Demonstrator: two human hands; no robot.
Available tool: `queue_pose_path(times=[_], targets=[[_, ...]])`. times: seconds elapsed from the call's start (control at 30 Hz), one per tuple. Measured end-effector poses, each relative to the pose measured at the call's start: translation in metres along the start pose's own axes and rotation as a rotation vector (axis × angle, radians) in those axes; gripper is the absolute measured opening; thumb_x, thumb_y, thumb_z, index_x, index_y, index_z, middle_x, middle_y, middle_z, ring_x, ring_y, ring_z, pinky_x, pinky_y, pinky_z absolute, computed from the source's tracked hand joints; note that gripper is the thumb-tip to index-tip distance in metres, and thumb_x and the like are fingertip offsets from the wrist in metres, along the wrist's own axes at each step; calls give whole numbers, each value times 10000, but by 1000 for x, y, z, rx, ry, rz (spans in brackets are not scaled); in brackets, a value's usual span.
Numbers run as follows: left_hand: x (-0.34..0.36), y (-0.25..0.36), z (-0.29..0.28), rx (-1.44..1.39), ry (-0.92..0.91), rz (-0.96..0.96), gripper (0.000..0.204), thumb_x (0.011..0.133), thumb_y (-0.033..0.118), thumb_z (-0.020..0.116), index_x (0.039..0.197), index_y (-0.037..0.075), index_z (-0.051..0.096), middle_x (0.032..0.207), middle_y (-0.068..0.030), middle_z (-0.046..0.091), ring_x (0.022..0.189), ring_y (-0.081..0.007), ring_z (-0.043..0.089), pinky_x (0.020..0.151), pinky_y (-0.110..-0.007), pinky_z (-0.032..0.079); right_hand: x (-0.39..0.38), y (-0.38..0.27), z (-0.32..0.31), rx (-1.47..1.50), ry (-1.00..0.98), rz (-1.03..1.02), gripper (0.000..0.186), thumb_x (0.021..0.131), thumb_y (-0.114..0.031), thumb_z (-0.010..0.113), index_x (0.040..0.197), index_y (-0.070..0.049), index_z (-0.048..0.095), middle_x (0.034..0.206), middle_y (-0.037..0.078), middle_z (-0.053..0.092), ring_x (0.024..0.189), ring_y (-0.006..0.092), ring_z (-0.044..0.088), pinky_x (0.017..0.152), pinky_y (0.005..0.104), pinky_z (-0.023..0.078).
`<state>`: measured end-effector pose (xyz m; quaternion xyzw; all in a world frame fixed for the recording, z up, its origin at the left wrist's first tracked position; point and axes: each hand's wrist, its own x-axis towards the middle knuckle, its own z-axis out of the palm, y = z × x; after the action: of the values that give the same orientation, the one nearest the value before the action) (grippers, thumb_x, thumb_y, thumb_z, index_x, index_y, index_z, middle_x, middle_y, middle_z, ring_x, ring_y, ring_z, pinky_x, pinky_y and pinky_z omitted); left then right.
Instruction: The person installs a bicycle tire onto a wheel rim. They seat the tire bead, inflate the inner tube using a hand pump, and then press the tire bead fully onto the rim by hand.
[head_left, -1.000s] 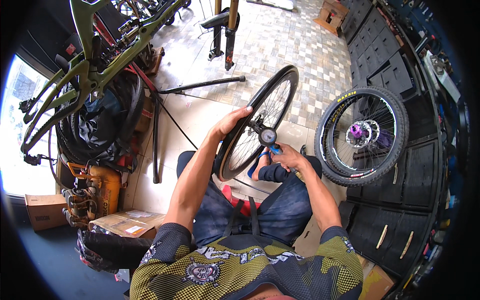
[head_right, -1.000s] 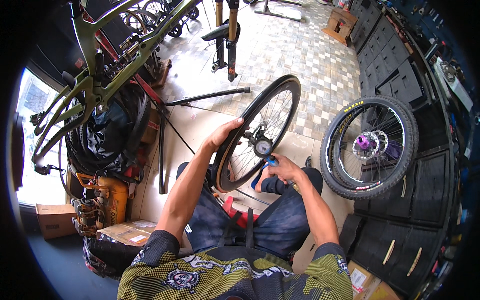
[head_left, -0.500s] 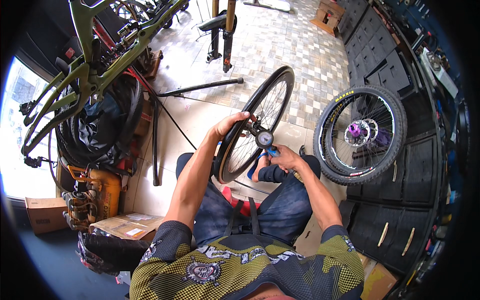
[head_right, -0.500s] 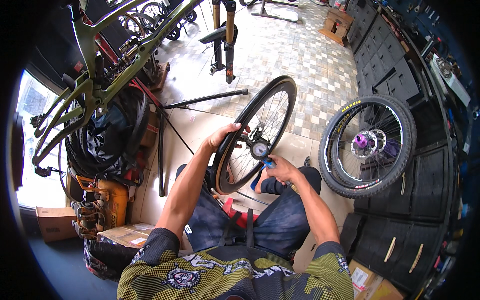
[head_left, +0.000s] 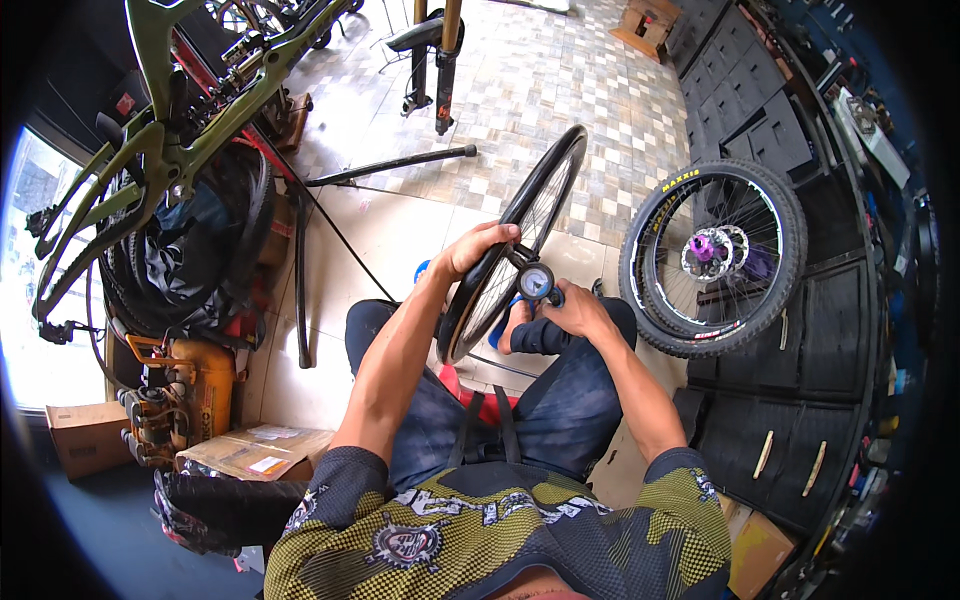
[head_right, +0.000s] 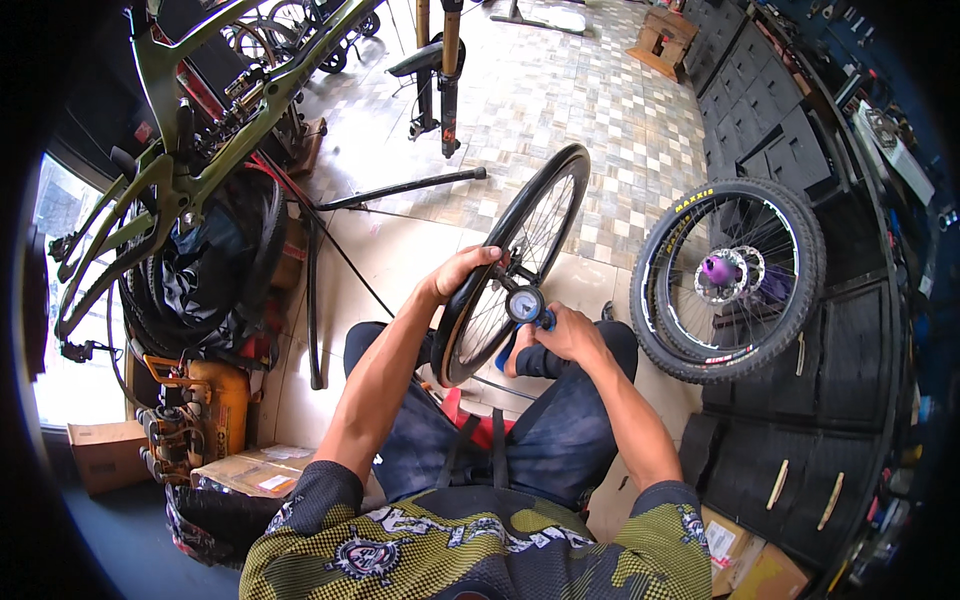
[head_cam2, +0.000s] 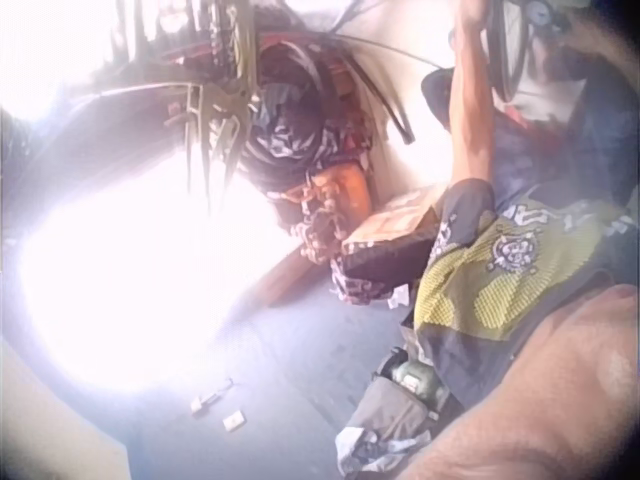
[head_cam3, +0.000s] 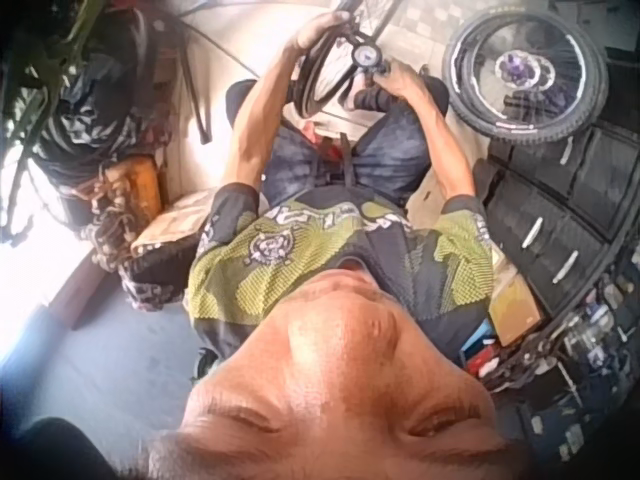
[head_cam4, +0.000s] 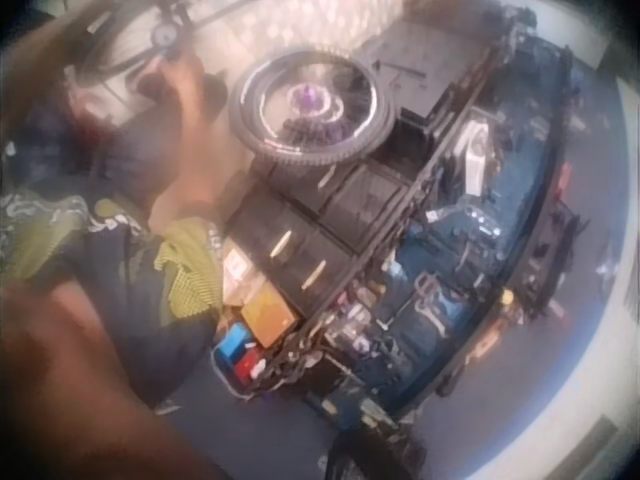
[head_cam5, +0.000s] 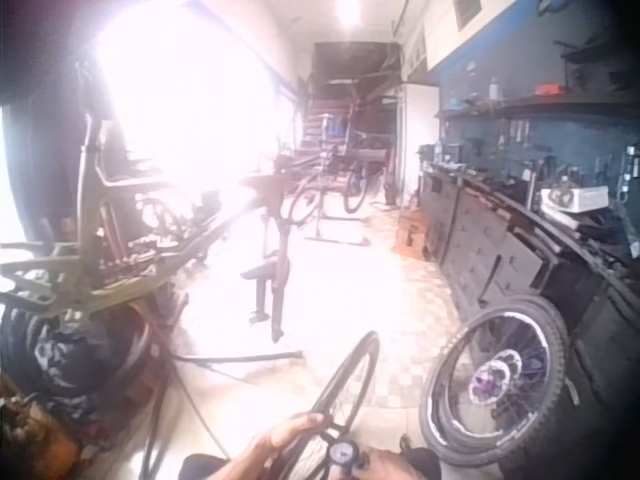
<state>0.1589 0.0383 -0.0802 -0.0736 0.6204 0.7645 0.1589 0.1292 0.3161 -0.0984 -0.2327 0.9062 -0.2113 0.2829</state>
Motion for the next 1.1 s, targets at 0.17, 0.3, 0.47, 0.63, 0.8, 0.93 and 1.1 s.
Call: queue_pose_path(times=[0.17,0.3,0.47,0.63,0.8,0.93,1.1], targets=[[2,-5,14,-16,34,14,513,981,526,691,1125,33,706,962,-21,664,855,-116,601,777,-280,490,-6,8,0,-29,23,8,522,881,-415,732,1226,-27,685,1098,281,767,1095,444,725,961,512,560],[1,-2,24,-42,14,-19,467,997,502,679,1104,49,709,974,-5,644,918,-109,584,829,-277,466,-12,13,2,-17,61,18,505,883,-401,729,1233,-39,689,1099,276,768,1099,442,724,969,512,558],[-1,-3,25,-14,22,18,478,998,501,683,1129,43,711,1000,-20,663,930,-117,596,840,-287,475,-16,10,0,13,59,29,495,884,-389,730,1244,-52,695,1097,268,770,1108,441,721,973,507,557],[-5,-3,28,-33,39,11,486,999,501,688,1155,41,709,1008,-27,674,905,-116,603,814,-287,484,-16,10,1,2,54,23,498,883,-388,734,1252,-56,698,1100,270,769,1110,439,722,971,507,558],[-15,3,34,-80,51,5,484,1002,485,711,1184,36,707,1001,-28,685,875,-114,624,778,-282,505,-19,7,0,3,60,21,509,870,-406,747,1250,-68,712,1112,267,769,1099,439,724,967,500,560],[-18,3,36,-61,73,5,512,1002,508,691,1182,29,704,1000,-17,655,873,-100,591,752,-261,475,-22,-2,-5,-3,44,19,502,860,-401,757,1236,-70,719,1111,263,770,1096,438,726,959,500,560],[-9,-4,35,-24,62,20,514,999,491,700,1209,22,700,1022,-27,678,867,-108,600,757,-273,487,-15,13,2,15,79,-24,494,850,-375,767,1235,-70,716,1096,273,764,1097,448,717,946,508,557]])
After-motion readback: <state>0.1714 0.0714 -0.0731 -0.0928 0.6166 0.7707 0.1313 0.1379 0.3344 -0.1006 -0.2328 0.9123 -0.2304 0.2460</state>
